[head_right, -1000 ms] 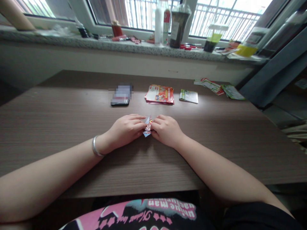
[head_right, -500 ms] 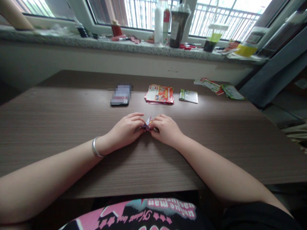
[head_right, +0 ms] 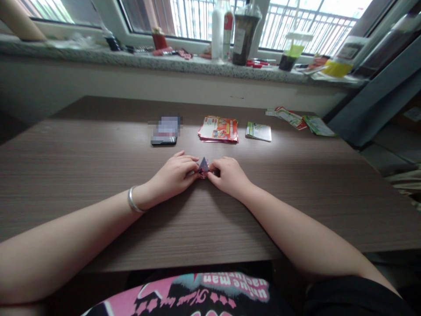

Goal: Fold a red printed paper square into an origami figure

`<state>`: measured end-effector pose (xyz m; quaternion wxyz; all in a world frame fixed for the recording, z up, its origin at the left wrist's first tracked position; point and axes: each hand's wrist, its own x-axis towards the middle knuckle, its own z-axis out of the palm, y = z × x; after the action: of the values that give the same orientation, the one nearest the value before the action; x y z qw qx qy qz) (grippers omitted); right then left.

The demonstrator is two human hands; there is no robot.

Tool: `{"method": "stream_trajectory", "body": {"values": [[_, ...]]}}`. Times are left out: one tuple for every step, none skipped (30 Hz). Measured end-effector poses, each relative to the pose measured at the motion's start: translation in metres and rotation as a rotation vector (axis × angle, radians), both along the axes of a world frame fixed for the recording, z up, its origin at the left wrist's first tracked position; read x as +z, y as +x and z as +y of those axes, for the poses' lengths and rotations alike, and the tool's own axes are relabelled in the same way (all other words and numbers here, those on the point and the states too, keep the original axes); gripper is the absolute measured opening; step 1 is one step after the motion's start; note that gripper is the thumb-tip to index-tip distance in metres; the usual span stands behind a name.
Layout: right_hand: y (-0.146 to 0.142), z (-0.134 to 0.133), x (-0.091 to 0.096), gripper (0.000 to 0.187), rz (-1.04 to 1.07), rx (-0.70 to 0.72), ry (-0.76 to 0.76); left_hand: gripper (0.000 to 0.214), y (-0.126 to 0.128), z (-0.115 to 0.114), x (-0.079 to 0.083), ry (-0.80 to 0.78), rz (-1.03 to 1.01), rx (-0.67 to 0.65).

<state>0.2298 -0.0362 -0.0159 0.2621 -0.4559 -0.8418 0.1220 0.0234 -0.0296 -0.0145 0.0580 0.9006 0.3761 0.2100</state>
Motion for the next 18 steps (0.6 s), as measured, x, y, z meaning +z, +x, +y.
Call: {"method": "stream_trajectory", "body": {"values": [[-0.0005, 0.001, -0.0007, 0.01, 0.01, -0.017, -0.017, 0.014, 0.0002, 0.0003, 0.0002, -0.016, -0.006, 0.005], [-0.0009, 0.0021, -0.0016, 0.01, 0.023, -0.032, -0.035, 0.014, 0.0002, 0.0007, 0.0002, -0.032, -0.015, 0.01], [-0.0012, 0.003, -0.0024, 0.011, 0.035, -0.046, -0.052, 0.015, 0.0001, 0.0012, 0.0001, -0.048, -0.027, 0.016], [-0.0014, 0.0037, -0.0031, 0.011, 0.047, -0.057, -0.066, 0.015, -0.0001, 0.0017, -0.0002, -0.066, -0.042, 0.022], [-0.0015, 0.0042, -0.0037, 0.011, 0.057, -0.068, -0.076, 0.015, -0.0004, 0.0024, -0.0007, -0.086, -0.056, 0.028], [-0.0016, 0.0044, -0.0041, 0.012, 0.063, -0.078, -0.083, 0.015, -0.0008, 0.0032, -0.0014, -0.105, -0.069, 0.034], [-0.0016, 0.0044, -0.0042, 0.012, 0.065, -0.087, -0.087, 0.015, -0.0012, 0.004, -0.0023, -0.119, -0.079, 0.04], [-0.0017, 0.0042, -0.0041, 0.012, 0.065, -0.094, -0.09, 0.016, -0.0016, 0.0048, -0.0032, -0.127, -0.087, 0.046], [-0.0018, 0.0039, -0.0038, 0.012, 0.064, -0.1, -0.095, 0.016, -0.002, 0.0055, -0.0041, -0.127, -0.092, 0.05], [-0.0018, 0.0036, -0.0033, 0.012, 0.065, -0.105, -0.1, 0.016, -0.0022, 0.006, -0.0047, -0.118, -0.097, 0.053], [-0.0018, 0.0033, -0.0029, 0.012, 0.067, -0.108, -0.106, 0.017, -0.0023, 0.0063, -0.005, -0.104, -0.101, 0.056], [-0.0016, 0.0032, -0.0024, 0.012, 0.067, -0.113, -0.11, 0.018, -0.0023, 0.0062, -0.0048, -0.086, -0.103, 0.06], [-0.0013, 0.0031, -0.002, 0.012, 0.064, -0.119, -0.111, 0.018, -0.0021, 0.0058, -0.0042, -0.064, -0.1, 0.058], [-0.0009, 0.0032, -0.0018, 0.012, 0.058, -0.128, -0.107, 0.017, -0.0017, 0.0051, -0.0032, -0.041, -0.092, 0.046], [-0.0004, 0.0034, -0.0016, 0.012, 0.048, -0.139, -0.102, 0.015, -0.0013, 0.0041, -0.0019, -0.017, -0.077, 0.026], [0.0002, 0.0038, -0.0016, 0.012, 0.037, -0.149, -0.098, 0.012, -0.0008, 0.0029, -0.0006, 0.005, -0.056, -0.007], [0.0009, 0.0042, -0.0017, 0.012, 0.028, -0.161, -0.095, 0.009, -0.0004, 0.0016, 0.0006, 0.025, -0.034, -0.049], [0.0017, 0.0046, -0.0019, 0.012, 0.021, -0.173, -0.095, 0.009, -0.0002, 0.0004, 0.0014, 0.045, -0.015, -0.093]]}}
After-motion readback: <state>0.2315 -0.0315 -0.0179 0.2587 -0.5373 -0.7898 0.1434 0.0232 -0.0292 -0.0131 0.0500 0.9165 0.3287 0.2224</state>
